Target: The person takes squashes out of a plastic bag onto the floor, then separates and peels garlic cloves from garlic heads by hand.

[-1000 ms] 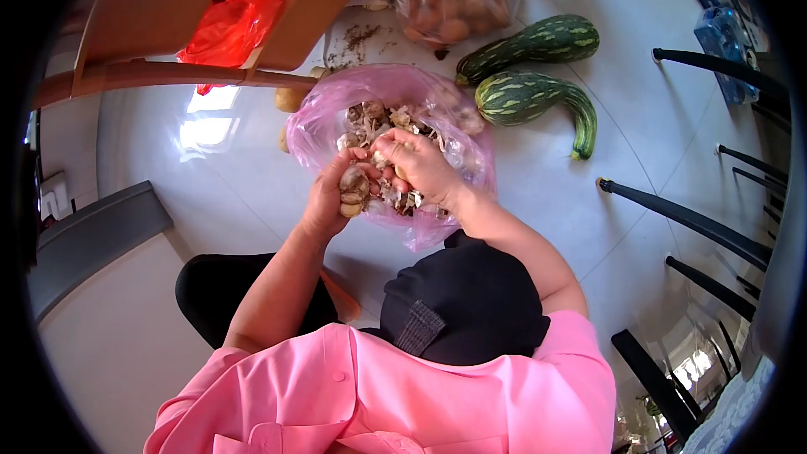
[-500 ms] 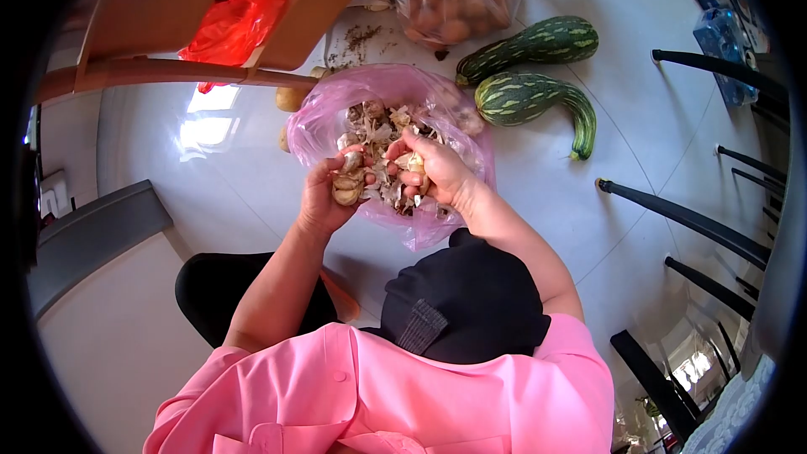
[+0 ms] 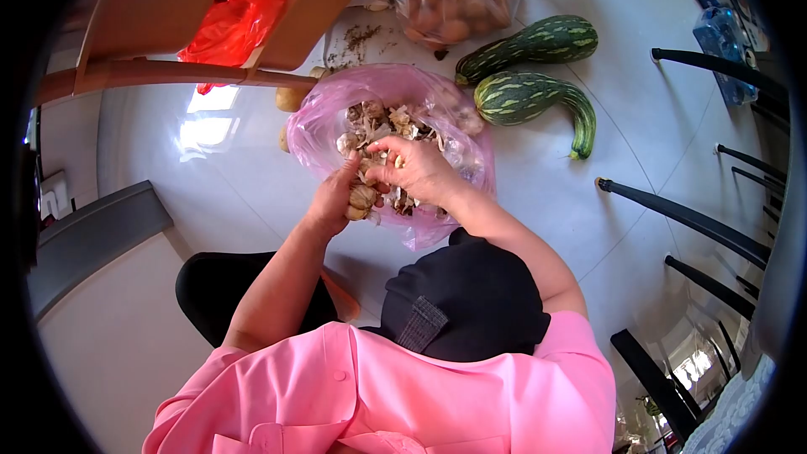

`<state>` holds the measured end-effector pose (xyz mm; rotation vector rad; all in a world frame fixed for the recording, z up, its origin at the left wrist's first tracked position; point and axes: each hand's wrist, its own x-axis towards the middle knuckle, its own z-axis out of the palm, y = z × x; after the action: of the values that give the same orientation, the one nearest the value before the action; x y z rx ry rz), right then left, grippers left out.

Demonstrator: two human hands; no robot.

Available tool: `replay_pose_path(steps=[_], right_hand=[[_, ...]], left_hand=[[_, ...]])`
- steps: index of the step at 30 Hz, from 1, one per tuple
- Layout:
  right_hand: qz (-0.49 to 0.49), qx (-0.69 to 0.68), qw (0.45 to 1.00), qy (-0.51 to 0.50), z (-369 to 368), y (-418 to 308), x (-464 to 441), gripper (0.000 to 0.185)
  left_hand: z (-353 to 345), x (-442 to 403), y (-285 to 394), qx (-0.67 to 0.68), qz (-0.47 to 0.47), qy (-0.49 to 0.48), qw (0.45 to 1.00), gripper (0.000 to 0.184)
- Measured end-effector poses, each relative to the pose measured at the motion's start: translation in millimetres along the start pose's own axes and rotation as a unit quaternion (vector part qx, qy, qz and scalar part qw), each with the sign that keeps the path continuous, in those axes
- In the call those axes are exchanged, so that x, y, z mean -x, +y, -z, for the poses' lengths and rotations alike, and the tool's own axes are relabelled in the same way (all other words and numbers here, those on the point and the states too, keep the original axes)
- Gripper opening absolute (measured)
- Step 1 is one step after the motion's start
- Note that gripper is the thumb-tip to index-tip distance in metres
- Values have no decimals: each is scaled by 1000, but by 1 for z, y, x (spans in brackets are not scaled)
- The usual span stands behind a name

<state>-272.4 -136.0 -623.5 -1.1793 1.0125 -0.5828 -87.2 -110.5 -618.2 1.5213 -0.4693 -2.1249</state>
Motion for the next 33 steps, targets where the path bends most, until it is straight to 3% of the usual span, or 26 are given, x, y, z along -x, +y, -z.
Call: replay_pose_path(steps=[2,3,7,9,10,16,20,23,26,28,29,31,33], right_hand=[[36,135,990,-16,-3,-1,-3,28],[36,135,990,-16,-4,2,-4,28],[2,-2,1000,28,-7,9,-7,20],[0,-82,996,29,-6,16,-9,19],[-1,-87,996,21,-6,18,-10,19],[0,-171,985,-10,-4,8,-4,17],[18,-105,994,2,-1,21,-9,18],[-37,-189,981,-12,-1,14,-6,19],[-114,-304,945,34,-6,32,-9,22],[-126,-134,979,82,-11,39,-9,24],[-126,-134,979,82,-10,42,-10,24],[15,126,978,165,-7,37,-9,27],[4,194,963,187,-4,34,-6,30]], left_hand=[[-7,4,2,-32,-9,24,999,54],[-11,7,3,-65,-17,49,997,55],[-11,7,-1,1,-84,38,996,44],[-10,10,3,-123,-92,15,988,33],[-8,12,8,-95,-45,6,994,30],[-8,9,0,-38,-63,-10,997,21],[-8,10,-1,-20,-75,-25,997,19],[-8,9,-4,-31,-66,-10,997,20],[-9,6,-7,49,-77,20,996,21],[-8,5,-5,72,-96,4,993,25],[-8,5,-6,72,-96,4,993,25],[-9,6,-6,67,-89,-6,994,27],[-7,5,-7,84,-92,-5,992,28]])
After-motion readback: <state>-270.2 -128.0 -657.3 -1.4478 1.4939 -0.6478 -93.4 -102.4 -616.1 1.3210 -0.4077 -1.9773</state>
